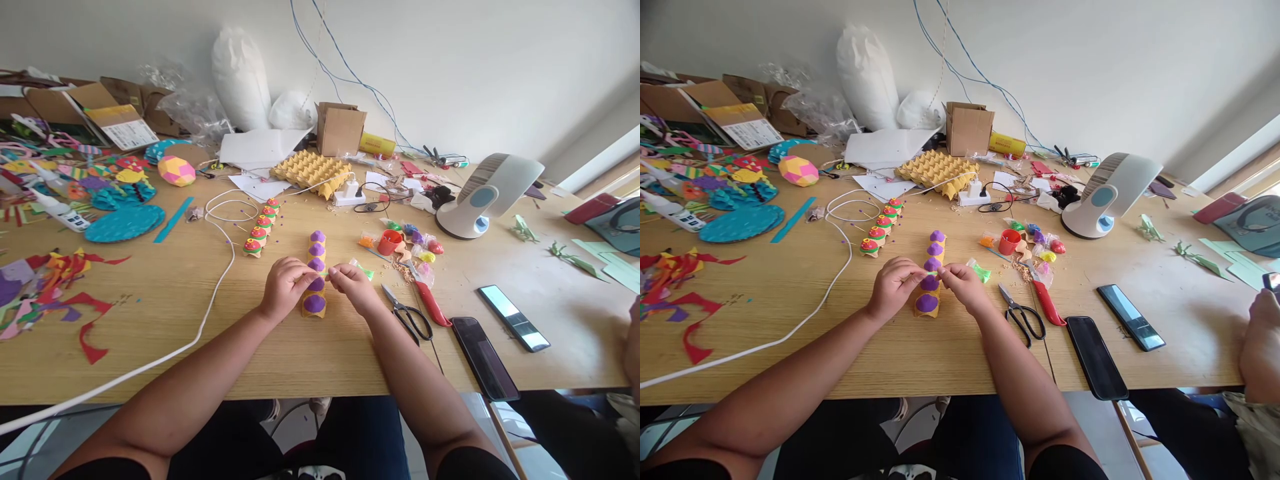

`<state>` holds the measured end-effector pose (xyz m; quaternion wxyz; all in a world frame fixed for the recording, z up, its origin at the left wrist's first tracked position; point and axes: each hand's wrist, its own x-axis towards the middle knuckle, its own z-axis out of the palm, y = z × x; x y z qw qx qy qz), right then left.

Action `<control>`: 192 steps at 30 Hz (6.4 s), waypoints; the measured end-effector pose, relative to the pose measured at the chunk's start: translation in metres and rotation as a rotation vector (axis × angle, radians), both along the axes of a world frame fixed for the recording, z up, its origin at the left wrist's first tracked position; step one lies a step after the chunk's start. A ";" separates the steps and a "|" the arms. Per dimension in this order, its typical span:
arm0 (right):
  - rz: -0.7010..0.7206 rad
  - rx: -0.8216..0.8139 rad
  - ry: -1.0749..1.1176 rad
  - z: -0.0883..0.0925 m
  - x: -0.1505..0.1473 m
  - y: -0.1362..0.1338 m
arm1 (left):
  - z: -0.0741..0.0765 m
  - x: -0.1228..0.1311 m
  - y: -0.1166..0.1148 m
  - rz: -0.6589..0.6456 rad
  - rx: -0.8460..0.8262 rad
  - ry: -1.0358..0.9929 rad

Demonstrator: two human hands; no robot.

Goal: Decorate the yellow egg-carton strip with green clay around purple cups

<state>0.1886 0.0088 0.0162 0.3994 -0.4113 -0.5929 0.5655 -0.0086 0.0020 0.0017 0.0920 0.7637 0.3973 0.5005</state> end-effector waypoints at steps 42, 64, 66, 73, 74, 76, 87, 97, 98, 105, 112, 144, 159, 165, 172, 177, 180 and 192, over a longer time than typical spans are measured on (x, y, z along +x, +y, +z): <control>-0.046 0.040 -0.089 0.003 -0.005 0.017 | 0.000 0.005 0.013 0.061 -0.049 -0.142; 0.103 0.120 -0.310 -0.014 0.009 -0.052 | -0.013 -0.020 -0.057 -0.180 -0.408 -0.025; 0.112 0.155 -0.352 -0.017 0.010 -0.052 | -0.013 -0.020 -0.058 -0.165 -0.425 -0.015; 0.107 0.369 -0.633 -0.017 0.013 -0.056 | -0.014 -0.024 -0.059 -0.091 -0.447 0.050; 0.118 0.387 -0.659 -0.015 0.013 -0.056 | -0.014 -0.024 -0.059 -0.093 -0.443 0.053; 0.145 0.409 -0.697 -0.012 0.013 -0.057 | -0.013 -0.025 -0.058 -0.090 -0.433 0.056; 0.154 0.452 -0.787 -0.007 0.013 -0.056 | -0.011 -0.027 -0.056 -0.088 -0.388 0.106; 0.152 0.430 -0.797 -0.008 0.014 -0.055 | -0.010 -0.030 -0.057 -0.043 -0.456 0.132; 0.153 0.429 -0.798 -0.007 0.014 -0.055 | -0.010 -0.030 -0.057 -0.044 -0.456 0.136; 0.165 0.414 -0.823 -0.005 0.014 -0.054 | -0.009 -0.030 -0.055 -0.057 -0.424 0.156; 0.175 0.384 -0.825 -0.005 0.015 -0.051 | -0.008 -0.031 -0.054 -0.054 -0.404 0.183; 0.089 0.350 -0.796 -0.004 0.014 -0.048 | -0.008 -0.032 -0.051 -0.010 -0.384 0.216; 0.068 0.357 -0.816 -0.004 0.012 -0.049 | -0.007 -0.032 -0.051 -0.004 -0.384 0.224; 0.053 0.335 -0.843 -0.002 0.011 -0.049 | -0.005 -0.031 -0.052 0.004 -0.385 0.233; 0.046 0.327 -0.831 -0.001 0.009 -0.049 | -0.006 -0.031 -0.052 0.000 -0.413 0.201; -0.018 0.311 -0.801 -0.003 0.011 -0.048 | -0.006 -0.033 -0.051 0.025 -0.472 0.078; -0.063 0.299 -0.788 -0.004 0.013 -0.047 | -0.006 -0.035 -0.050 0.050 -0.396 0.148; 0.026 0.373 -0.727 -0.008 0.012 -0.048 | -0.010 -0.031 -0.055 0.127 -0.337 0.316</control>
